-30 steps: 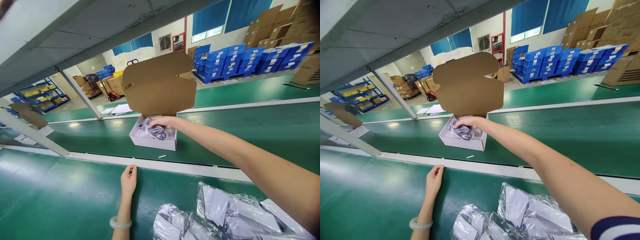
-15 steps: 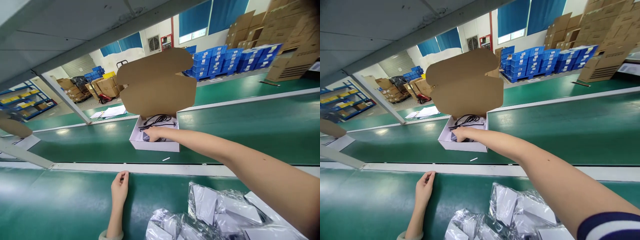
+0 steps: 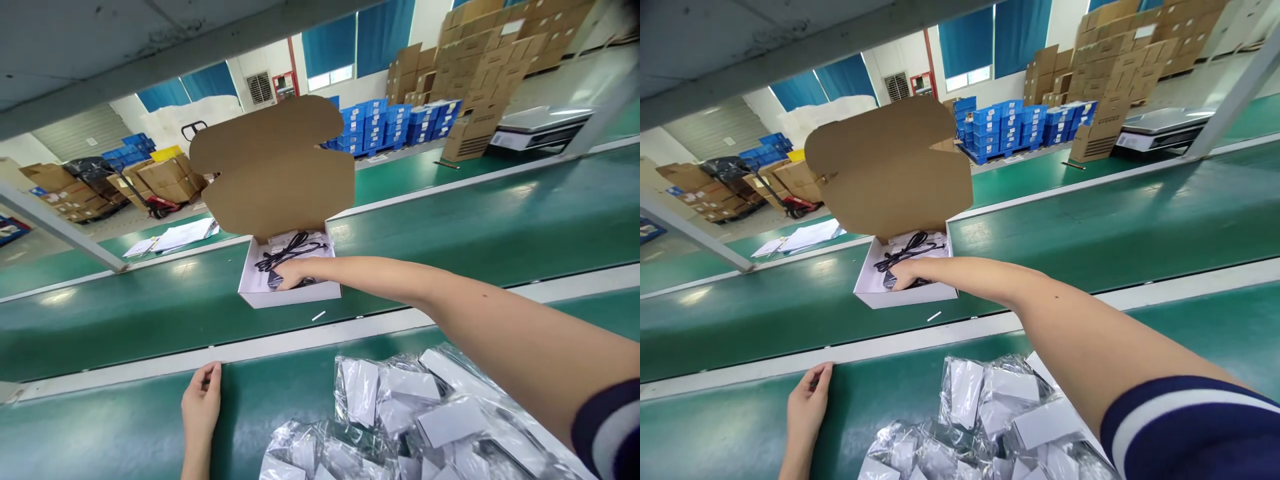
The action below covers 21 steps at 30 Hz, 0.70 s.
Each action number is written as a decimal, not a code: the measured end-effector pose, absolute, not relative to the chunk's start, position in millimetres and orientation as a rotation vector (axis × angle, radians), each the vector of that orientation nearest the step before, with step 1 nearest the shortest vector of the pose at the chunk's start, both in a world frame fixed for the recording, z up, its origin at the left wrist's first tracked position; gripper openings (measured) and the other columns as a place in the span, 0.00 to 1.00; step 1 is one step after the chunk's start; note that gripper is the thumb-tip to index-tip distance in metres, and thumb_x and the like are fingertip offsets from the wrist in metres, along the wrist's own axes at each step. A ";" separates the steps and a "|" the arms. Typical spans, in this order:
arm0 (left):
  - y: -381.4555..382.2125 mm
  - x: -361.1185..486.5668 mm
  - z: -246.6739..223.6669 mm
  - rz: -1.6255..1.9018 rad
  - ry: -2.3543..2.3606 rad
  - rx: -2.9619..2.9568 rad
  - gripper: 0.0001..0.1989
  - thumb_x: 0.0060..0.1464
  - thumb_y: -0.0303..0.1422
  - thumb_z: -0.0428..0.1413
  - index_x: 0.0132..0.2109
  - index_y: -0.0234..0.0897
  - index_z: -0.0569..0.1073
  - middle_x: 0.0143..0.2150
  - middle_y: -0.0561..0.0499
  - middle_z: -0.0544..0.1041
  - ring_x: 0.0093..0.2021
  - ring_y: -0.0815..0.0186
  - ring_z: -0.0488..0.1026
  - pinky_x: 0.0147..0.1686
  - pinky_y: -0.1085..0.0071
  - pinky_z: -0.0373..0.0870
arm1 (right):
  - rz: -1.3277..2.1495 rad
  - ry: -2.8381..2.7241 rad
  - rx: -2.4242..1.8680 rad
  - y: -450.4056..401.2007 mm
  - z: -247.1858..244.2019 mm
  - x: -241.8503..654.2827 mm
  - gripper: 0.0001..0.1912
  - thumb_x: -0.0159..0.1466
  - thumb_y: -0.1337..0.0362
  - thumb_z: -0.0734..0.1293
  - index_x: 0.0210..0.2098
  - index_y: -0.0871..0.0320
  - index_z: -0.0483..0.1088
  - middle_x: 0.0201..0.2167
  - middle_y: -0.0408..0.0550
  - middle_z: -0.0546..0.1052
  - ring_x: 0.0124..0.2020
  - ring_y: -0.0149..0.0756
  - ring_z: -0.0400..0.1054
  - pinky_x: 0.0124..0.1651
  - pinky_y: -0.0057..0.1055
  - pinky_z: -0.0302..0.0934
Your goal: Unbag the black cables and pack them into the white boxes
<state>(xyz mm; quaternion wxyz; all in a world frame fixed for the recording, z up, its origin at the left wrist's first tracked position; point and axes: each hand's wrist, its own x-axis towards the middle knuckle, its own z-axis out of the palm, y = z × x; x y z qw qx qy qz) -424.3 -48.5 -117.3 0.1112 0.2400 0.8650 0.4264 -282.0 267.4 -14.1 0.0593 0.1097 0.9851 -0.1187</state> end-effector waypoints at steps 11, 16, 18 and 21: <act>-45.3 -421.9 -110.1 1.089 2.617 0.703 0.28 0.40 0.56 0.51 0.38 0.39 0.75 0.33 0.49 0.76 0.31 0.56 0.70 0.35 0.62 0.67 | -0.445 3.211 0.056 293.4 -36.7 -237.3 0.28 0.67 0.51 0.63 0.57 0.68 0.65 0.58 0.62 0.65 0.58 0.51 0.60 0.59 0.39 0.58; -45.7 -423.5 -112.3 1.088 2.598 0.731 0.29 0.39 0.56 0.51 0.39 0.38 0.74 0.33 0.48 0.75 0.31 0.55 0.71 0.37 0.60 0.68 | -0.474 3.261 0.218 300.6 -36.0 -215.1 0.20 0.72 0.56 0.56 0.53 0.62 0.69 0.51 0.55 0.73 0.50 0.43 0.69 0.53 0.35 0.63; -45.8 -425.7 -114.2 1.084 2.599 0.741 0.29 0.40 0.56 0.51 0.39 0.38 0.74 0.35 0.47 0.76 0.32 0.55 0.71 0.37 0.60 0.68 | -0.470 3.244 0.231 306.7 -36.9 -211.4 0.19 0.71 0.56 0.58 0.53 0.60 0.70 0.52 0.53 0.73 0.51 0.43 0.68 0.55 0.35 0.62; -47.4 -428.4 -116.6 1.047 2.624 0.755 0.28 0.41 0.56 0.50 0.39 0.39 0.74 0.35 0.46 0.76 0.32 0.54 0.72 0.38 0.59 0.69 | -0.447 3.201 0.280 315.7 -38.8 -206.2 0.23 0.70 0.53 0.58 0.57 0.62 0.68 0.58 0.55 0.67 0.60 0.46 0.60 0.62 0.36 0.54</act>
